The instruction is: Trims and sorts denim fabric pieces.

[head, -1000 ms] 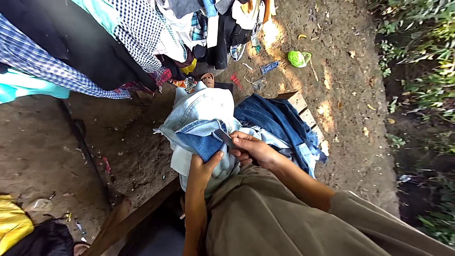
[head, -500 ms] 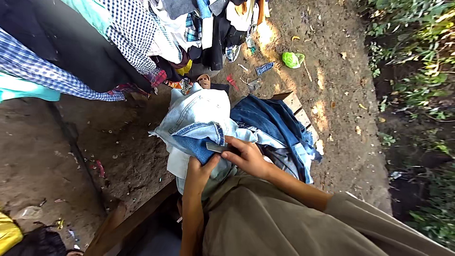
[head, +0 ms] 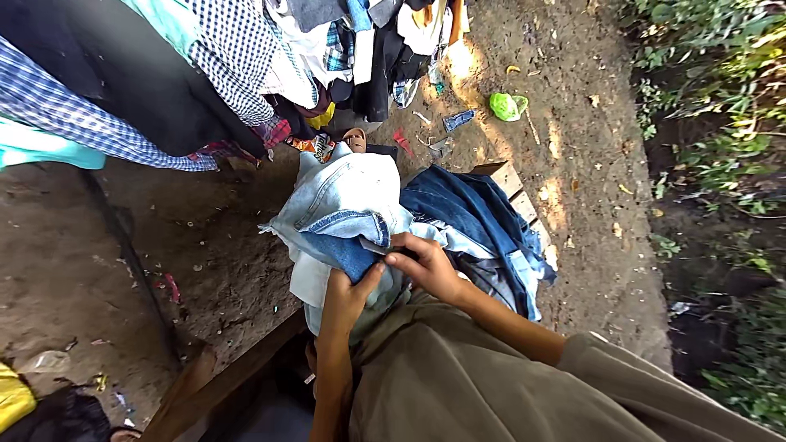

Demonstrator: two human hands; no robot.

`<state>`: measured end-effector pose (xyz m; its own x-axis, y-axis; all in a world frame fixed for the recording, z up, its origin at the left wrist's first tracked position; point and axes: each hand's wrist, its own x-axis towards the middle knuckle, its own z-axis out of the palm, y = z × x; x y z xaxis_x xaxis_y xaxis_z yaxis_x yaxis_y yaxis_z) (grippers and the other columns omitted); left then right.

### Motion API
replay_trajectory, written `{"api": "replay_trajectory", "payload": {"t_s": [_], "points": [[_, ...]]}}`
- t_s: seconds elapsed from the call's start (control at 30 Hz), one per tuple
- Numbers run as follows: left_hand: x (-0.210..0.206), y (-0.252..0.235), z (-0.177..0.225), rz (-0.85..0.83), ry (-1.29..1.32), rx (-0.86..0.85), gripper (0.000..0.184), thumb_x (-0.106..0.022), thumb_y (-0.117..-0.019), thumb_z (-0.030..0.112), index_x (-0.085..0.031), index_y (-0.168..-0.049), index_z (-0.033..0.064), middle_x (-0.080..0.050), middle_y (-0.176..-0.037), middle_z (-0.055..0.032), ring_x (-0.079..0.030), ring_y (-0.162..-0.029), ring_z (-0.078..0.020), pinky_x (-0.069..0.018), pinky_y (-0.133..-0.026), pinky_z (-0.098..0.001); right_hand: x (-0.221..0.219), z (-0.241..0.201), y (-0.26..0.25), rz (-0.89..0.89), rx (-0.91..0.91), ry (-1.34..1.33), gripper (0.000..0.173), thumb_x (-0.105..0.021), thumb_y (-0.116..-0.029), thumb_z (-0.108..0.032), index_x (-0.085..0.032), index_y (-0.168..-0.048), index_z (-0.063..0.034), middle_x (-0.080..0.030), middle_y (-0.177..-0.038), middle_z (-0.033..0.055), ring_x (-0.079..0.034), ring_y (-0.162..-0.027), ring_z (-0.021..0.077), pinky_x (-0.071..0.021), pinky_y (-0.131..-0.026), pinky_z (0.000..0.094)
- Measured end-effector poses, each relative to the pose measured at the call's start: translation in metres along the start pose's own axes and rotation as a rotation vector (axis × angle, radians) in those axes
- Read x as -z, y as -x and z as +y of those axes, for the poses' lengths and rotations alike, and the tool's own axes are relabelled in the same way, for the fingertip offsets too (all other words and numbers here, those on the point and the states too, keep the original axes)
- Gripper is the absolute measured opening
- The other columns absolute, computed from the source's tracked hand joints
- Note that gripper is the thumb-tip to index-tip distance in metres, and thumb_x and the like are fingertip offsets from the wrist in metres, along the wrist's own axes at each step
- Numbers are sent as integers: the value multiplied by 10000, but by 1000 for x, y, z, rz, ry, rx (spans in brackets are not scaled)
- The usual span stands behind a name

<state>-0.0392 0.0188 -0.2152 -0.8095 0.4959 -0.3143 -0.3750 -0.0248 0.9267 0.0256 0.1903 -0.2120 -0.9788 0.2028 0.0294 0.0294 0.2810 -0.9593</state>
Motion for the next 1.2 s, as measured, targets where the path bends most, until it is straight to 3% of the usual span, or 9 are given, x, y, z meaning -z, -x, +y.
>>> {"api": "replay_trajectory", "payload": {"t_s": [0.07, 0.13, 0.3, 0.47, 0.57, 0.7, 0.9, 1.1, 1.2], "points": [[1, 0, 1, 14, -3, 11, 366, -727, -846, 24, -570, -1162, -76, -729, -999, -7, -700, -953, -25, -583, -900, -230, 0, -9, -8, -40, -229, -343, 131, -576, -1014, -143, -660, -979, -49, -607, -754, -84, -519, -638, -54, -432, -593, 131], [1, 2, 2, 33, 7, 24, 341, -723, -842, 17, -579, -1141, -62, -731, -979, 12, -700, -941, -15, -582, -890, -222, 10, -16, -16, -165, -477, -617, 141, -528, -1034, -201, -605, -927, -152, -575, -682, -100, -443, -519, -47, -337, -464, 129], [2, 3, 5, 40, 80, 45, 345, -706, -834, -28, -570, -1151, -40, -732, -977, 26, -700, -946, -18, -581, -896, -225, 26, -19, -17, -351, -755, -859, 225, -397, -1083, -379, -522, -1010, -206, -562, -728, -67, -459, -498, -13, -363, -433, 131], [0, 4, 6, 44, 47, 63, 312, -706, -845, -8, -584, -1129, -49, -730, -963, 20, -698, -933, -15, -583, -885, -224, 20, -28, 5, -202, -427, -351, 411, -426, -1081, -262, -574, -1372, -13, -561, -767, -101, -453, -600, -49, -382, -545, 129], [-2, 4, 3, 26, 17, 41, 289, -702, -858, 11, -598, -1120, -49, -731, -961, 13, -701, -926, -23, -588, -884, -236, 15, -24, 17, -148, -199, 121, 482, -514, -1064, -342, -599, -1391, 2, -688, -908, 68, -586, -696, 46, -529, -661, 233], [-3, 5, 3, 29, -14, 40, 327, -704, -862, 29, -581, -1152, -57, -728, -976, 1, -701, -936, -24, -586, -888, -233, 4, -17, 21, -71, -126, 365, 484, -551, -1040, -396, -639, -1367, -51, -708, -917, 108, -634, -685, 147, -555, -650, 342], [-3, 5, -2, 9, -94, -4, 218, -703, -885, 68, -634, -1073, -20, -725, -920, 27, -693, -883, 4, -583, -848, -206, -8, -9, 8, 15, -96, 377, 493, -584, -1012, -441, -687, -1229, -10, -721, -932, 112, -673, -735, 169, -564, -664, 374], [-5, 3, -2, 15, -128, -7, 236, -721, -875, 87, -645, -1062, -35, -729, -928, 8, -695, -893, 1, -585, -852, -211, -7, -1, 14, 71, -82, 105, 343, -582, -1034, -263, -703, -1152, 34, -715, -938, 66, -643, -790, 22, -550, -746, 204], [-7, -1, 4, 31, -148, 49, 212, -710, -877, 103, -643, -1030, -26, -715, -895, 18, -685, -868, 16, -575, -825, -197, -11, -9, 2, 74, -283, -217, 177, -553, -1024, -159, -674, -1001, -32, -610, -762, -63, -524, -639, -40, -445, -601, 149]]}}
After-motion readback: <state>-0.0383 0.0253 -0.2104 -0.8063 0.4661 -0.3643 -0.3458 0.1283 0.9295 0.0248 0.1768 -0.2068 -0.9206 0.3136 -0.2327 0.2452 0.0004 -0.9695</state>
